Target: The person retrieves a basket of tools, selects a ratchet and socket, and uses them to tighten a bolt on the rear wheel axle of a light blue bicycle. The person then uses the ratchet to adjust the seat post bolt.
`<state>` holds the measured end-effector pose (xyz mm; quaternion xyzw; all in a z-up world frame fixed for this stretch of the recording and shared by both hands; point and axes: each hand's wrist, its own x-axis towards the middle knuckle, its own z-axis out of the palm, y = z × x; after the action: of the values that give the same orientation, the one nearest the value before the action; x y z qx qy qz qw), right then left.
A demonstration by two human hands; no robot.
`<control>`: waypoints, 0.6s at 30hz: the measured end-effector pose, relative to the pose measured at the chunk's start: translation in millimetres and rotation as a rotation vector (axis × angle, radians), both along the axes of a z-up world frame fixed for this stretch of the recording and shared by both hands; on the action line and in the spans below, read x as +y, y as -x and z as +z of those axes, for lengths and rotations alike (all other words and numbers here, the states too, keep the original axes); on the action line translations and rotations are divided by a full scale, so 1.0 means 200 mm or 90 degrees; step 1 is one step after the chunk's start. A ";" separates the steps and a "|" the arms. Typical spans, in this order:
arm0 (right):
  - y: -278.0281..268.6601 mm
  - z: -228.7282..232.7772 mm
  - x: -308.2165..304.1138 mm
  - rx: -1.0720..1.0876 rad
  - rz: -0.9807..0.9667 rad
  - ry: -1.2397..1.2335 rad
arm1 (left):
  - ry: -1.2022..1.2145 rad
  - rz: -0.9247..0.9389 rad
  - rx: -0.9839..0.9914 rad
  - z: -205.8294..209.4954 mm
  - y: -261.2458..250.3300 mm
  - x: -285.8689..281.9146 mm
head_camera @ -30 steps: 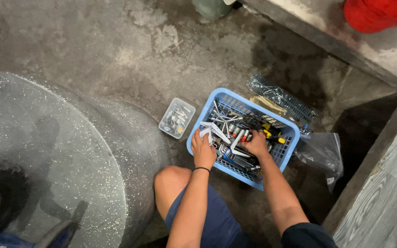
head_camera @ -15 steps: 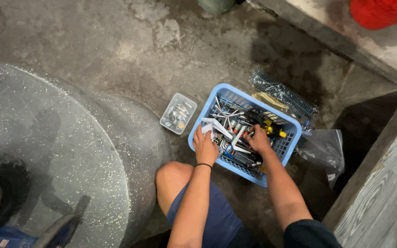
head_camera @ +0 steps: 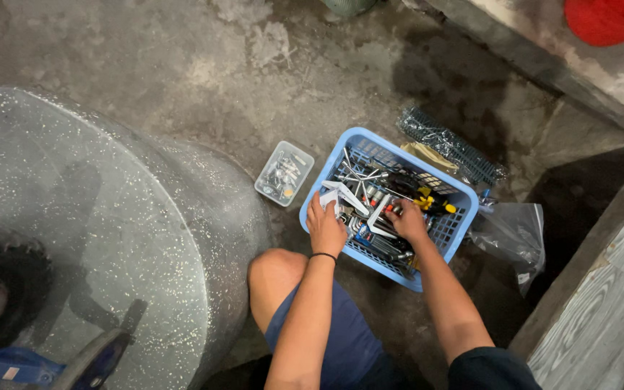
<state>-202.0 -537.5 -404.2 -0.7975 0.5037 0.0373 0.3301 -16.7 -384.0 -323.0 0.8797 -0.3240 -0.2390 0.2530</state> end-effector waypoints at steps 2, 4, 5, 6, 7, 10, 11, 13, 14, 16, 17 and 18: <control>0.02 0.00 0.03 -0.042 -0.096 -0.065 | 0.007 -0.002 0.005 -0.01 0.01 0.00; 0.00 -0.01 0.04 -0.039 -0.128 -0.063 | 0.014 -0.005 0.010 0.00 0.01 0.01; -0.02 -0.01 0.04 -0.015 -0.112 -0.029 | 0.018 -0.007 0.014 0.01 0.00 0.02; -0.01 -0.01 0.05 0.006 -0.093 0.007 | 0.023 -0.007 0.015 0.02 0.01 0.02; 0.00 0.00 0.05 0.010 -0.093 0.038 | 0.052 -0.011 0.014 0.05 0.02 0.02; -0.04 -0.01 0.02 -0.006 -0.059 0.121 | 0.155 -0.025 -0.008 0.17 0.01 0.04; -0.04 0.00 0.01 -0.020 -0.026 0.142 | 0.199 -0.033 -0.020 0.23 0.02 0.06; -0.05 0.02 0.00 0.051 0.030 0.127 | 0.265 -0.040 -0.011 0.38 0.03 0.13; -0.07 0.03 -0.02 0.133 0.063 0.094 | 0.288 -0.031 0.004 0.47 0.03 0.17; -0.11 0.08 0.00 0.102 0.036 0.093 | 0.316 -0.056 -0.019 0.66 0.02 0.32; -0.12 0.10 0.02 0.063 0.040 0.085 | 0.374 -0.061 -0.031 0.75 0.01 0.42; -0.12 0.12 0.02 0.090 0.071 0.090 | 0.433 -0.069 -0.050 0.85 0.02 0.54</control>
<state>-177.7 -532.5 -379.8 -0.8409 0.4821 0.0762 0.2337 -20.2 -276.5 -153.6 0.7353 -0.4406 -0.0966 0.5058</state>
